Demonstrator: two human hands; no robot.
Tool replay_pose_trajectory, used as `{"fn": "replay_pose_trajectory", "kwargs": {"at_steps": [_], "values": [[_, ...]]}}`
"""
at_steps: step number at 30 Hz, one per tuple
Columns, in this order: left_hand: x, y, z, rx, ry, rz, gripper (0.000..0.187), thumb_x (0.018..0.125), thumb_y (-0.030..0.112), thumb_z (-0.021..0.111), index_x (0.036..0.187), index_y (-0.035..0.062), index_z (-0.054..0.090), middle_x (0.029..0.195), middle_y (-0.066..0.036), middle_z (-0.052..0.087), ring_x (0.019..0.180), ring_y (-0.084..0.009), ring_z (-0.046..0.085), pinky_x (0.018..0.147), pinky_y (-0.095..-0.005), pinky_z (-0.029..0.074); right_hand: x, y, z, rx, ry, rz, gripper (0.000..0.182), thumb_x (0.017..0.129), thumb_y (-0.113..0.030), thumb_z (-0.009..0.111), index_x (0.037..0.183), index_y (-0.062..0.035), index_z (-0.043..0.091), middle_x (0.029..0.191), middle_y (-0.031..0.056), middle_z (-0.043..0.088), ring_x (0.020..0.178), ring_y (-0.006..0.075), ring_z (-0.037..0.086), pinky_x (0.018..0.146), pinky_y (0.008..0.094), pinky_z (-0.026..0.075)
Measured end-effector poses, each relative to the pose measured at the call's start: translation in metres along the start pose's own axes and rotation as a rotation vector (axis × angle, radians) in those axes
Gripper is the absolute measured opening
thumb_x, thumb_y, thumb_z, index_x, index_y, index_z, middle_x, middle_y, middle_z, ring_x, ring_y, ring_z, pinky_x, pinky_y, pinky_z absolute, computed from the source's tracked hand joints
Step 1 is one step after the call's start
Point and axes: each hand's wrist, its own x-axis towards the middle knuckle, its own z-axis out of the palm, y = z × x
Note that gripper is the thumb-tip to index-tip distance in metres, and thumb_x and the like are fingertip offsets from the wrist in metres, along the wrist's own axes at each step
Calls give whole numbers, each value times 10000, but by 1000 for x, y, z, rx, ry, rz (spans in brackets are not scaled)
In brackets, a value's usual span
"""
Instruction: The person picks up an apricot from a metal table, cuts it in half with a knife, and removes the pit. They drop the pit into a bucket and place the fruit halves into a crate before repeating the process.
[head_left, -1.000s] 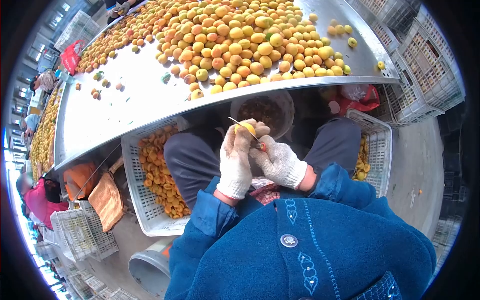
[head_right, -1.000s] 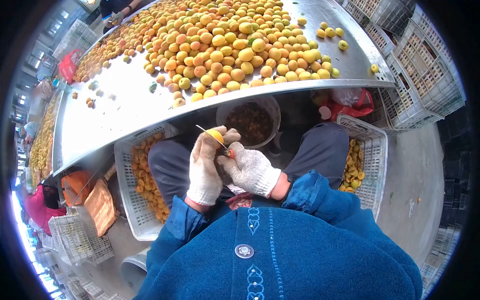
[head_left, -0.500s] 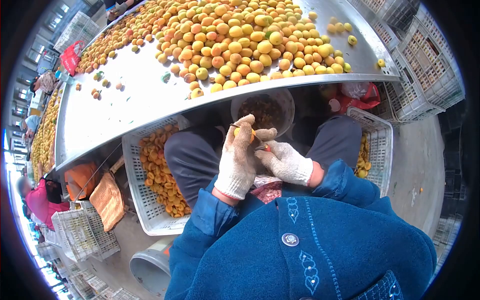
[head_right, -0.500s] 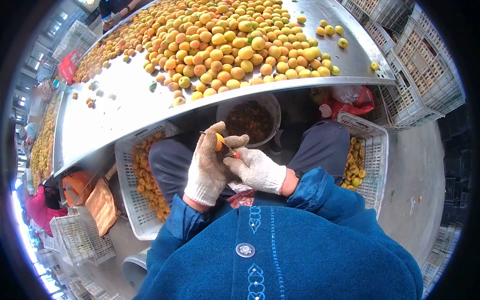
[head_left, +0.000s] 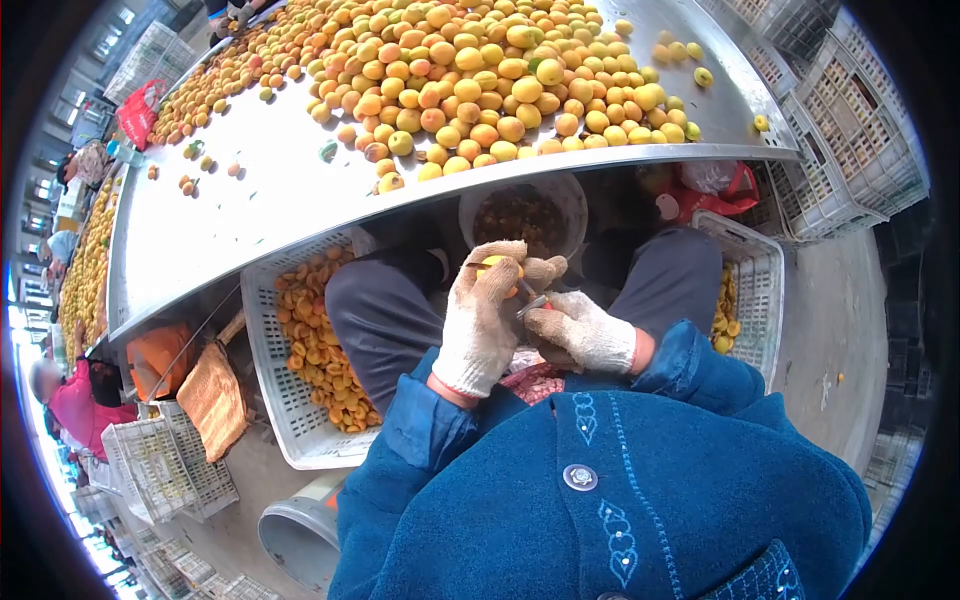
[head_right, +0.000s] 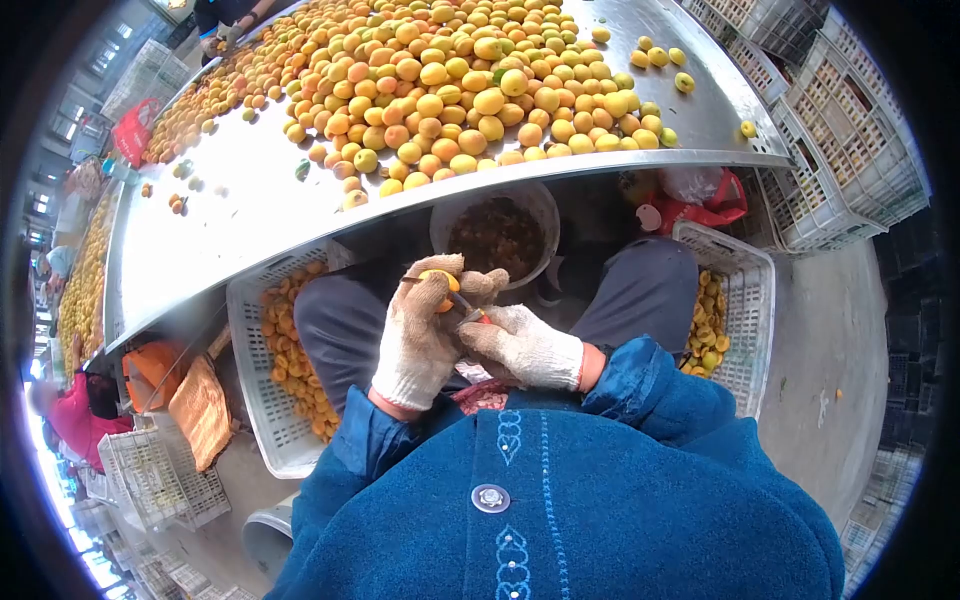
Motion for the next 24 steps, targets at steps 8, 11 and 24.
{"fn": "replay_pose_trajectory", "kwargs": {"at_steps": [8,11,24], "values": [[8,4,-13,-187,-254,13,304,891,94,587,1191,50,566,1107,-160,660,1153,-324,592,1020,-412,447,-1,3,-10,-750,415,-408,271,892,-242,674,1053,-58,558,766,210,642,757,383,675,609,402,517],[8,4,-17,-208,-230,-22,334,876,110,592,1201,33,574,1149,-158,638,1150,-306,577,1039,-410,420,-4,-6,-10,-785,487,-486,312,881,-228,690,1112,-76,547,801,203,653,756,379,677,616,396,529],[10,0,-3,-230,-180,-40,482,894,136,606,1327,-16,460,1267,-164,538,1216,-275,507,1093,-422,377,23,-26,1,-389,593,-257,261,910,-209,667,1070,-22,579,789,111,668,686,212,669,614,316,522]]}}
